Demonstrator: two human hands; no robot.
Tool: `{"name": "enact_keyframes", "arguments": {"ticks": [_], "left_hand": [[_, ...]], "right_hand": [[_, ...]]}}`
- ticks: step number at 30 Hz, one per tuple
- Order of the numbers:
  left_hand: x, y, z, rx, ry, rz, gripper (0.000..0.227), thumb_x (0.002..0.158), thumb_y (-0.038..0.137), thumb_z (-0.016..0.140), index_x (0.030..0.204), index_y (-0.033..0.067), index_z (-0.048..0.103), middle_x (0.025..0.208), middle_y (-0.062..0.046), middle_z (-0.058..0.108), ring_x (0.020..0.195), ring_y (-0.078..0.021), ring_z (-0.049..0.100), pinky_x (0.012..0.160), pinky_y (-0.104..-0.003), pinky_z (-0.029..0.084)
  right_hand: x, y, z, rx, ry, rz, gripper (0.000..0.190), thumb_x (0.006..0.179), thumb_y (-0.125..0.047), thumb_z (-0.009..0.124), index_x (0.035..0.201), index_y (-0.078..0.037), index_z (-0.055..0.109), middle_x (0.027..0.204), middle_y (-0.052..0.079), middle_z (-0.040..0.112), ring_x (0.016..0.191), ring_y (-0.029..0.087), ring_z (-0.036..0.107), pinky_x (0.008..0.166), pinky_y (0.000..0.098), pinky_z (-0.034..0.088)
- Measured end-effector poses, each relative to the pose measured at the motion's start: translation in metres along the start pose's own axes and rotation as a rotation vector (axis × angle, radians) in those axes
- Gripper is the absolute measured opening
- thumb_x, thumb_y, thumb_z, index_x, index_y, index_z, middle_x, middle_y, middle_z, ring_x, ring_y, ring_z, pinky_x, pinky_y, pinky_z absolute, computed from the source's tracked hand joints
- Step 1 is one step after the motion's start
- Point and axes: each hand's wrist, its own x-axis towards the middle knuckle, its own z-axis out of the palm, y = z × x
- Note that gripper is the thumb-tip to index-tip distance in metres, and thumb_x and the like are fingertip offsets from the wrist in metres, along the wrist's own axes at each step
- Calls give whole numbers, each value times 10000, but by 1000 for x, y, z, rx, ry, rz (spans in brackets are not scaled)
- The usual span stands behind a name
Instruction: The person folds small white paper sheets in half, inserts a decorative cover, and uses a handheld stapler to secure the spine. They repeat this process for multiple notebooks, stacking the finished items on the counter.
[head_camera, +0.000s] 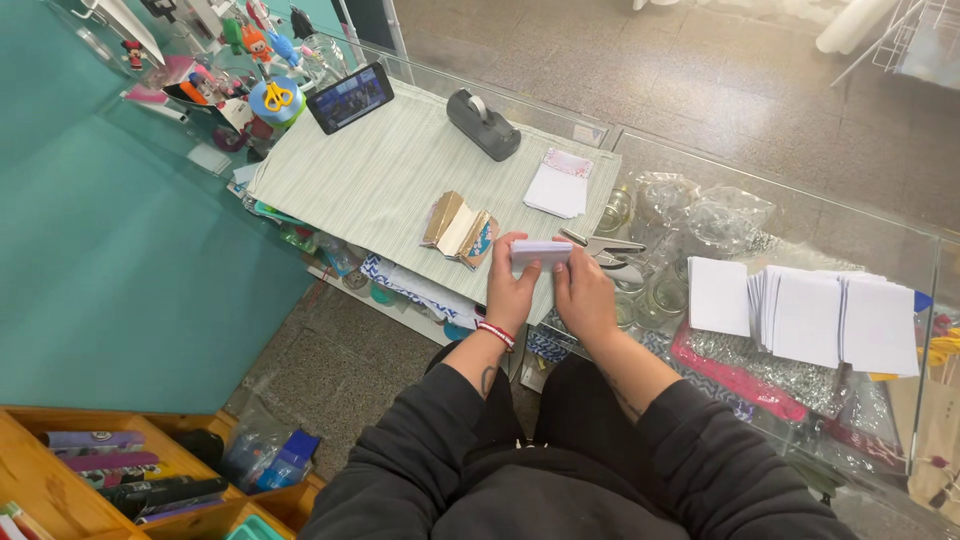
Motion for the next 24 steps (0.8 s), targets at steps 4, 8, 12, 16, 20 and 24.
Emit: {"name": "enact_keyframes", "arguments": {"ticks": [4, 8, 12, 16, 20, 24], "left_hand": [[0, -13, 2, 55, -31, 8, 415, 909, 60, 681, 1296, 104, 537, 1174, -152, 611, 1186, -336, 586, 1051, -464, 421], [1, -25, 0, 97, -29, 6, 370, 928, 64, 654, 1277, 92, 534, 1137, -169, 600, 1165, -361, 589, 1030, -495, 430], [2, -29, 0, 67, -17, -7, 274, 982, 80, 598, 1252, 76, 551, 1129, -177, 617, 1179, -342, 596, 1050, -496, 433], [4, -48, 1, 121, -19, -20, 225, 997, 103, 596, 1218, 67, 602, 1105, -185, 650, 1159, -365, 623, 1019, -495, 461], [0, -34, 0, 91, -9, -33, 204, 1024, 110, 561, 1218, 78, 615, 1099, -152, 666, 1150, -303, 630, 1021, -475, 466], [-5, -24, -2, 107, 26, -8, 242, 1011, 107, 574, 1249, 60, 565, 1125, -186, 647, 1159, -345, 619, 1025, -504, 459]], "right_hand": [[0, 11, 6, -72, -12, 14, 229, 1040, -187, 494, 1156, -19, 595, 1000, 239, 680, 1017, 471, 648, 864, 540, 520], [1, 14, 6, -43, -19, 37, 191, 1043, -183, 486, 1114, -39, 589, 945, 218, 664, 1004, 461, 645, 851, 535, 515], [2, 11, 2, -17, -35, 62, 167, 1037, -169, 486, 1038, -42, 595, 893, 222, 650, 971, 471, 637, 823, 538, 512], [4, 9, 2, -9, -35, 77, 169, 1033, -179, 491, 1036, -47, 597, 895, 226, 655, 970, 476, 639, 812, 538, 512], [4, 7, 3, -31, -43, 38, 176, 1036, -177, 494, 1042, -30, 592, 899, 246, 658, 958, 491, 642, 818, 557, 513], [3, 9, 2, -21, -75, 19, 168, 1030, -162, 492, 1011, -18, 577, 885, 271, 648, 937, 520, 629, 825, 577, 492]]}}
